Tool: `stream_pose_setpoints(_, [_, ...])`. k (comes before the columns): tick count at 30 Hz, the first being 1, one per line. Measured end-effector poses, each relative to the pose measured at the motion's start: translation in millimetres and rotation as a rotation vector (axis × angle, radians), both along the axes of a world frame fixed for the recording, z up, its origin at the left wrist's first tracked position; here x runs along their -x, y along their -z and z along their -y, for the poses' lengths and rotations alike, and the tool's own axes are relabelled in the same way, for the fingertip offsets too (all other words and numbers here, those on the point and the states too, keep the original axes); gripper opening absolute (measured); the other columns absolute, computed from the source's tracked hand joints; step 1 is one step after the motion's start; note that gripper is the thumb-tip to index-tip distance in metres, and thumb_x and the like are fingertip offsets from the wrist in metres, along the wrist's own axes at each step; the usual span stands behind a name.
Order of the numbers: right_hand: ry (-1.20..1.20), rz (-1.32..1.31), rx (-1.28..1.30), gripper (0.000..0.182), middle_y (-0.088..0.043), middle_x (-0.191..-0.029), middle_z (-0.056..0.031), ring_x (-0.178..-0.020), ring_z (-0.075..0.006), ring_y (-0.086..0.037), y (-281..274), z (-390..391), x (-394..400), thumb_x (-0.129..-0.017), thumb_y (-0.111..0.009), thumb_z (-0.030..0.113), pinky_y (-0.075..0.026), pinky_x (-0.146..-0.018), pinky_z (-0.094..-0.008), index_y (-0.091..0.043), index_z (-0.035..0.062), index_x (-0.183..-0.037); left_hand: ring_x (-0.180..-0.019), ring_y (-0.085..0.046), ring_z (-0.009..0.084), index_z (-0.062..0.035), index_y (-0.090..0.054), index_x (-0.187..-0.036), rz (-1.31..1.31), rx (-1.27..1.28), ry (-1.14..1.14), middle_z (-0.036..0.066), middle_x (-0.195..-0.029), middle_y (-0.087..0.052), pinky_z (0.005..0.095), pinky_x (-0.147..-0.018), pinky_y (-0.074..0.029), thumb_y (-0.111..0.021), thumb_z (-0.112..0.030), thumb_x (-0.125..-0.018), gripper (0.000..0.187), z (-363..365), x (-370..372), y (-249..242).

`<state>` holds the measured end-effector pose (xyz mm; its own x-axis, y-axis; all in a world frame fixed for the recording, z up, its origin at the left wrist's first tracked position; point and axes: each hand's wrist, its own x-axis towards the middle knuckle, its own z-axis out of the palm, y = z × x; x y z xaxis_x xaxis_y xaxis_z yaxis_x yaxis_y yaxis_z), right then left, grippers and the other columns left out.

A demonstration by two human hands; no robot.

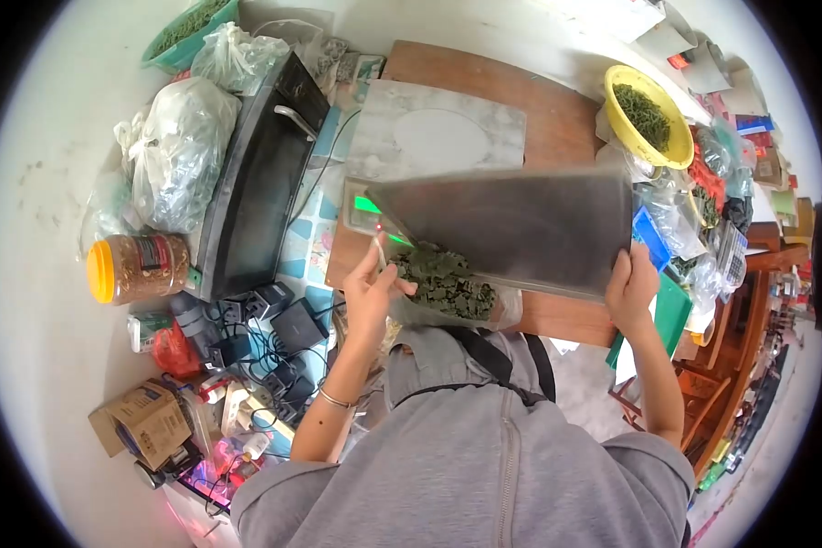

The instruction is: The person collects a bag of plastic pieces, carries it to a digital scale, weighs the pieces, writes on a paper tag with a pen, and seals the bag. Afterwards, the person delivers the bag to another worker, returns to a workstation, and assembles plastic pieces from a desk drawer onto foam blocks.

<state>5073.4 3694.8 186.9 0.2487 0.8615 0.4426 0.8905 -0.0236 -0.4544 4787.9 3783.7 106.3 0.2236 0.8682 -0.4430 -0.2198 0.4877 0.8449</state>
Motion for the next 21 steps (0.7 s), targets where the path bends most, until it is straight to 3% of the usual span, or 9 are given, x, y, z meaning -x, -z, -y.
stream_pose_setpoints(1, [-0.094, 0.148, -0.065, 0.007, -0.041, -0.055, -0.0119, -0.048, -0.0261, -0.042, -2.5, 3.9, 2.2, -0.077, -0.047, -0.002, -0.032, -0.046, -0.0347, -0.045, -0.0001, -0.071, -0.057, -0.055, 0.0134, 0.0022, -0.033, -0.128, 0.0, 0.002, 0.001, 0.009, -0.131, -0.038, 0.0308, -0.064, -0.052, -0.042, 0.0, -0.084, 0.045, -0.7, -1.3, -1.7])
stream_pose_setpoints(6, [-0.227, 0.102, 0.075, 0.01, -0.044, -0.056, -0.0138, -0.049, -0.0294, -0.046, -16.6, 19.5, 9.3, -0.065, -0.044, -0.007, -0.036, -0.047, -0.0346, -0.052, -0.0003, -0.066, -0.059, -0.057, 0.0137, 0.0036, -0.03, -0.129, -0.022, 0.091, 0.029, 0.009, -0.13, -0.04, 0.0263, -0.062, -0.049, -0.043, 0.002, -0.081, 0.05, -2.7, 0.6, 0.1])
stream_pose_setpoints(8, [-0.287, 0.154, -0.03, 0.024, -0.043, -0.054, -0.0079, -0.043, -0.0237, -0.045, -18.4, 18.0, 8.5, -0.056, -0.047, -0.011, -0.034, -0.041, -0.031, -0.051, 0.0, -0.077, -0.058, -0.057, 0.0137, 0.0033, -0.031, -0.129, -0.028, 0.059, 0.017, 0.01, -0.128, -0.041, 0.0261, -0.061, -0.049, -0.043, 0.002, -0.081, 0.049, -1.0, -1.1, -1.6])
stream_pose_setpoints(13, [-0.251, 0.219, -0.134, 0.025, -0.044, -0.054, -0.008, -0.042, -0.0235, -0.043, -28.3, 13.3, 7.5, -0.053, -0.047, -0.01, -0.033, -0.041, -0.0307, -0.05, -0.0004, -0.076, -0.057, -0.058, 0.0139, 0.003, -0.032, -0.129, -0.007, 0.046, -0.031, 0.011, -0.122, -0.047, 0.0246, -0.061, -0.048, -0.043, 0.002, -0.081, 0.049, -1.3, -4.0, -4.6])
stream_pose_setpoints(15, [-0.301, 0.274, -0.008, 0.026, -0.046, -0.055, -0.0086, -0.042, -0.0237, -0.042, -40.0, 17.0, 8.0, -0.05, -0.046, -0.006, -0.032, -0.04, -0.0302, -0.051, -0.0007, -0.075, -0.057, -0.057, 0.0133, 0.0062, -0.044, -0.119, -0.055, 0.034, -0.053, 0.012, -0.1, -0.059, 0.022, -0.057, -0.044, -0.045, -0.002, -0.081, 0.038, 0.8, -2.9, -4.5])
stream_pose_setpoints(16, [-0.306, 0.275, -0.005, 0.026, -0.046, -0.055, -0.0086, -0.042, -0.0237, -0.042, -44.0, 16.3, 11.3, -0.05, -0.046, -0.006, -0.032, -0.04, -0.0302, -0.051, -0.0007, -0.075, -0.057, -0.057, 0.0133, 0.0062, -0.044, -0.119, -0.054, 0.037, -0.058, 0.012, -0.1, -0.059, 0.022, -0.057, -0.044, -0.045, -0.002, -0.081, 0.038, 2.6, -1.1, 0.0])
stream_pose_setpoints(18, [-0.534, 0.149, 0.032, 0.028, -0.046, -0.056, -0.0086, -0.043, -0.0237, -0.043, -48.2, 14.1, 18.7, -0.048, -0.048, 0.0, -0.032, -0.041, -0.0306, -0.052, -0.0001, -0.076, -0.056, -0.057, 0.0124, 0.0061, -0.054, -0.101, -0.068, 0.082, -0.042, 0.011, -0.073, -0.062, 0.0203, -0.053, -0.04, -0.048, -0.006, -0.081, 0.025, 5.5, 1.7, 12.7])
stream_pose_setpoints(19, [-0.518, 0.175, -0.035, 0.031, -0.047, -0.057, -0.0082, -0.045, -0.0239, -0.043, -41.3, 16.2, 18.5, -0.046, -0.051, 0.006, -0.032, -0.042, -0.0315, -0.053, 0.0009, -0.077, -0.056, -0.057, 0.0124, 0.0061, -0.054, -0.101, -0.065, 0.083, -0.045, 0.011, -0.073, -0.062, 0.0203, -0.053, -0.04, -0.048, -0.006, -0.081, 0.025, 5.8, 0.2, 10.2])
stream_pose_setpoints(21, [-0.485, 0.194, -0.005, 0.034, -0.047, -0.058, -0.0081, -0.046, -0.0237, -0.044, -41.9, 14.6, 14.0, -0.045, -0.051, 0.006, -0.033, -0.043, -0.0317, -0.053, 0.0009, -0.078, -0.055, -0.057, 0.0116, 0.0036, -0.056, -0.089, -0.089, 0.05, -0.08, 0.008, -0.058, -0.058, 0.0198, -0.05, -0.037, -0.049, -0.008, -0.08, 0.017, 6.5, -4.0, 2.2])
